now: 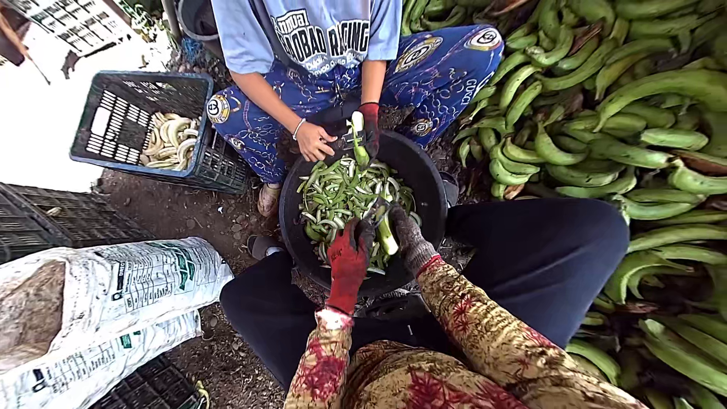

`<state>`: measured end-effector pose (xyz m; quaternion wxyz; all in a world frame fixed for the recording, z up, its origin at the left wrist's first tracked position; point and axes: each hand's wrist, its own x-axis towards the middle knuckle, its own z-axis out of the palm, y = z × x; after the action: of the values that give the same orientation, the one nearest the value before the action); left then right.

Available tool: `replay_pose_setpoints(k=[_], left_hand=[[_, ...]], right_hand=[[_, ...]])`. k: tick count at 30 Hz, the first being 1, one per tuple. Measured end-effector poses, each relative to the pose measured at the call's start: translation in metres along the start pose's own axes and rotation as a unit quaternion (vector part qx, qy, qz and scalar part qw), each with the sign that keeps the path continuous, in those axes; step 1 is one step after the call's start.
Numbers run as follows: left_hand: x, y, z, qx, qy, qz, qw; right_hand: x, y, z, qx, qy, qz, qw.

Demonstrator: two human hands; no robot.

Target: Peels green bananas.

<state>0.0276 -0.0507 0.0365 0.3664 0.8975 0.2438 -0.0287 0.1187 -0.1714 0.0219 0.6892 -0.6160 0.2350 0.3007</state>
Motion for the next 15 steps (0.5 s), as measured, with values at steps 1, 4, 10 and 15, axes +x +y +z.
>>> replay_pose_setpoints(k=[1,4,10,15], left_hand=[[-0.013,0.004,0.002,0.005,0.004,0.01,1.0],[-0.038,0.005,0.011,0.017,0.058,0.03,0.998],[-0.009,0.001,-0.004,0.028,-0.011,-0.042,0.999],[0.044,-0.019,-0.013,0.074,-0.044,-0.044,0.995]], right_hand=[[0.007,-0.002,0.002,0.012,0.024,-0.03,0.999],[0.013,-0.013,0.01,-0.006,0.081,-0.085,0.993],[0.004,-0.005,0.018,-0.215,0.058,-0.094,0.97],[-0.003,0.012,-0.008,-0.135,-0.238,-0.04,0.961]])
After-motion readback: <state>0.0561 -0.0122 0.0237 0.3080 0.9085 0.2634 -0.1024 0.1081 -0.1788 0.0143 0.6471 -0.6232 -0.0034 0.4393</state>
